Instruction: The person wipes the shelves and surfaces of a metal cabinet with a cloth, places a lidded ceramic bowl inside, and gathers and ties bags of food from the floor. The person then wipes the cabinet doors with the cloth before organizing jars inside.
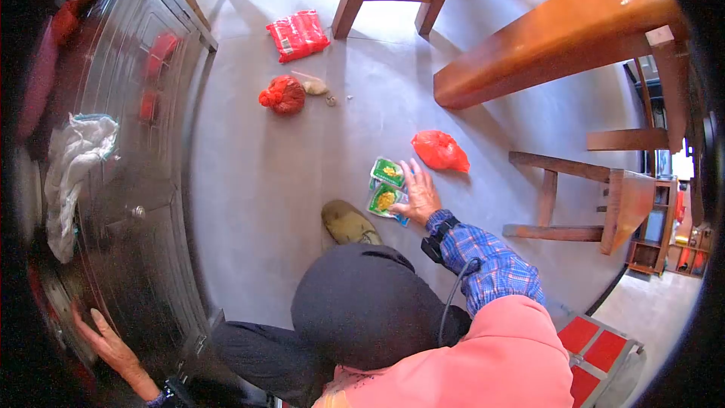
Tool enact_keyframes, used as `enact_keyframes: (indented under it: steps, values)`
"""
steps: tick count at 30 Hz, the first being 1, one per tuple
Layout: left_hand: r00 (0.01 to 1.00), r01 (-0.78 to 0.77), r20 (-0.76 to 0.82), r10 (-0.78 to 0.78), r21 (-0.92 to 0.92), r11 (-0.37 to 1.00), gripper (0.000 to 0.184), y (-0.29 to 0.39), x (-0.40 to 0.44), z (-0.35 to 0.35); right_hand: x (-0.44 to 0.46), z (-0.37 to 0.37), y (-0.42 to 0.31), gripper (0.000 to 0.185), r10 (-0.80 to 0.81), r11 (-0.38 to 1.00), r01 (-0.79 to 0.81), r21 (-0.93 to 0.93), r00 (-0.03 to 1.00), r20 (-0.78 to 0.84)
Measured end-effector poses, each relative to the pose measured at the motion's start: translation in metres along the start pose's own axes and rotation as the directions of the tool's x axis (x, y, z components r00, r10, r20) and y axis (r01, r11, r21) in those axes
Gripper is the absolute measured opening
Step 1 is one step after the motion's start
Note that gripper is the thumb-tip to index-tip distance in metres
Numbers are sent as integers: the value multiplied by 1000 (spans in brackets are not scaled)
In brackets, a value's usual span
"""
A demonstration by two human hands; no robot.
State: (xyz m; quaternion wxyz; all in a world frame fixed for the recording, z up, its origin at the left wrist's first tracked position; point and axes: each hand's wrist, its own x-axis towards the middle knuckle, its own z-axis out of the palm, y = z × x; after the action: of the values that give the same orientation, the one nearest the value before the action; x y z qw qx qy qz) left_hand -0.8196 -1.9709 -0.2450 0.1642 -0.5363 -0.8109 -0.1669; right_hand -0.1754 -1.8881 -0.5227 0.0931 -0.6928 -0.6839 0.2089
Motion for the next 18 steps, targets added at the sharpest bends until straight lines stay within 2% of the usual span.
enact_keyframes:
  steps: [2, 4, 6, 7, 8, 9, 10, 11, 12, 14, 15, 17, 18]
  values:
    - [995, -78, 68, 72, 96, 992, 55, 1, 1, -5, 14, 1, -9, 114, 58, 981, -31, -193, 989, 135]
    - [996, -53, 72, 48, 68, 996, 54, -5, 0, -4, 29, -4, -14, 110, 108, 977, -71, -203, 978, 177]
    - [997, -18, 78, 15, 40, 999, 53, -17, -4, -3, 43, -10, -13, 99, 229, 960, -167, -224, 930, 286]
    - [996, -17, 87, 12, 59, 998, 53, -25, -3, -2, 48, -9, -8, 82, 178, 957, -106, -268, 950, 258]
    - [996, -16, 94, 9, 77, 997, 52, -33, -5, -2, 54, -7, 2, 82, 174, 957, -101, -273, 949, 261]
    - [995, -9, 95, 1, 78, 997, 52, -32, -6, -2, 60, -3, 14, 73, 202, 979, -196, -52, 923, 328]
    - [992, 37, 117, -37, 6, 999, 51, -31, -6, -1, 64, 4, 28, 64, 212, 941, -297, 165, 893, 397]
    - [987, 82, 141, -72, -65, 994, 50, -31, -6, -1, 63, 26, 50, 47, 131, 920, -245, 307, 928, 350]
    - [987, 83, 142, -73, -66, 994, 50, -26, -4, -2, 62, 19, 44, 47, 131, 920, -245, 305, 928, 350]
    - [988, 35, 148, -40, 38, 999, 48, -16, -4, -6, 61, -5, 19, 38, 204, 637, -498, 588, 845, 495]
    - [988, 38, 146, -43, 38, 999, 48, -16, -4, -6, 62, -3, 19, 38, 202, 640, -496, 588, 846, 493]
    - [989, 1, 145, -3, 13, 1000, 47, -16, -4, -5, 63, 3, 19, 38, 204, 301, -514, 803, 857, 472]
    - [991, 5, 136, -6, 9, 1000, 47, -17, -4, -5, 64, 2, 15, 38, 199, 305, -506, 807, 862, 465]
